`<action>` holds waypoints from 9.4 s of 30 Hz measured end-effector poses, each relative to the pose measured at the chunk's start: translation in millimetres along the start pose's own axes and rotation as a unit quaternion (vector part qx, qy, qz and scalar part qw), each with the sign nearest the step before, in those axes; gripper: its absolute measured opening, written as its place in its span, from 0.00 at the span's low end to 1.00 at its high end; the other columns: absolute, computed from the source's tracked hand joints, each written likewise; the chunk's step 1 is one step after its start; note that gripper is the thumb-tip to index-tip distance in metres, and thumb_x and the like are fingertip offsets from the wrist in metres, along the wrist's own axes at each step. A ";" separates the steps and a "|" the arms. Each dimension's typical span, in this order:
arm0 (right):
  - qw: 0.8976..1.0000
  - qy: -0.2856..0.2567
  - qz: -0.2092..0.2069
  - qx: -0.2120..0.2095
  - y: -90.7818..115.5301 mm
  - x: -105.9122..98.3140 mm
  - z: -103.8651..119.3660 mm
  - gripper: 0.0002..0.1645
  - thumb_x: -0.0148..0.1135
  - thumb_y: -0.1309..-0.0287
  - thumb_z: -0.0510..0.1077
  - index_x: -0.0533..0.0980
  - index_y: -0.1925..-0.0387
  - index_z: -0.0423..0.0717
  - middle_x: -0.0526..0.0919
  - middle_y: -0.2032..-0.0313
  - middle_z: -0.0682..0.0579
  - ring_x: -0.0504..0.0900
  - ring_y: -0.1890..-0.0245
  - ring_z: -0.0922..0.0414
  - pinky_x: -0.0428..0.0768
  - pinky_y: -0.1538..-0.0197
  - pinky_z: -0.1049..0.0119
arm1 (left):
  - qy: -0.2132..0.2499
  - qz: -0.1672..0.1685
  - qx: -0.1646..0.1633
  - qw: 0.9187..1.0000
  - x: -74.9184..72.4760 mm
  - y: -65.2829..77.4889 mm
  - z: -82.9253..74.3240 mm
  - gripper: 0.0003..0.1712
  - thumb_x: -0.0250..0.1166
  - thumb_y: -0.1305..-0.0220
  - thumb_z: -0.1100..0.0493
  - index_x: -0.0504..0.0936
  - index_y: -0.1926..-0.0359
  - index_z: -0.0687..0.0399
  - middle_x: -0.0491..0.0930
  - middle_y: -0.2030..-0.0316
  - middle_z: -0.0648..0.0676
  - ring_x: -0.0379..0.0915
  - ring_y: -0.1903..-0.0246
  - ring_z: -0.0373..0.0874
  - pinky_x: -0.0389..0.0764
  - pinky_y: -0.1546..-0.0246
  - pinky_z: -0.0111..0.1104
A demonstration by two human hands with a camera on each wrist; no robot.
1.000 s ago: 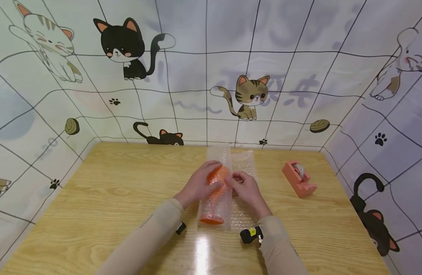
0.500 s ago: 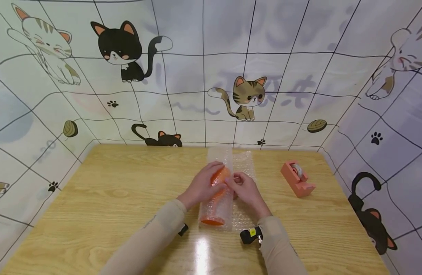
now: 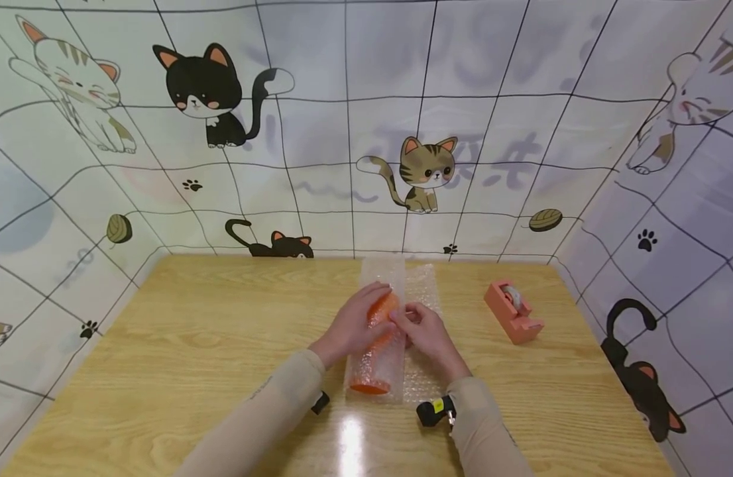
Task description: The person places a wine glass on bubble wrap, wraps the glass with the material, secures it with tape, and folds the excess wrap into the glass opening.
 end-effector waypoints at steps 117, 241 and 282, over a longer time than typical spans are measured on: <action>0.989 0.142 -0.033 -0.024 12.1 -42.3 -9.6 0.32 0.63 0.30 0.62 0.79 0.42 0.39 0.83 0.45 0.40 0.82 0.47 0.45 0.83 0.46 0.52 | 0.027 0.027 0.002 0.999 4.7 0.4 0.1 0.34 0.65 0.27 0.49 0.70 0.25 0.52 0.64 0.25 0.49 0.59 0.25 0.47 0.65 0.26 0.41; 0.992 0.109 0.032 0.052 22.2 -49.7 -16.5 0.43 0.67 0.33 0.59 0.70 0.40 0.22 0.87 0.60 0.41 0.87 0.67 0.54 0.87 0.61 0.59 | 0.001 -0.003 0.025 1.000 4.5 8.4 -8.7 0.27 0.61 0.26 0.53 0.76 0.29 0.50 0.70 0.30 0.51 0.65 0.34 0.52 0.72 0.33 0.41; 0.998 0.054 -0.011 -0.014 22.9 -31.1 7.3 0.21 0.68 0.32 0.47 0.80 0.51 0.30 0.84 0.68 0.47 0.83 0.70 0.55 0.86 0.65 0.63 | 0.038 -0.001 0.001 0.999 -4.5 11.2 2.0 0.27 0.61 0.27 0.56 0.76 0.30 0.52 0.69 0.29 0.54 0.64 0.30 0.53 0.69 0.29 0.45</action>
Point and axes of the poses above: each hand's wrist, its own y-axis away from the middle knuckle, its own x-axis out of the palm, z = x × y, the point moved 4 cm from there along -y, towards the middle knuckle
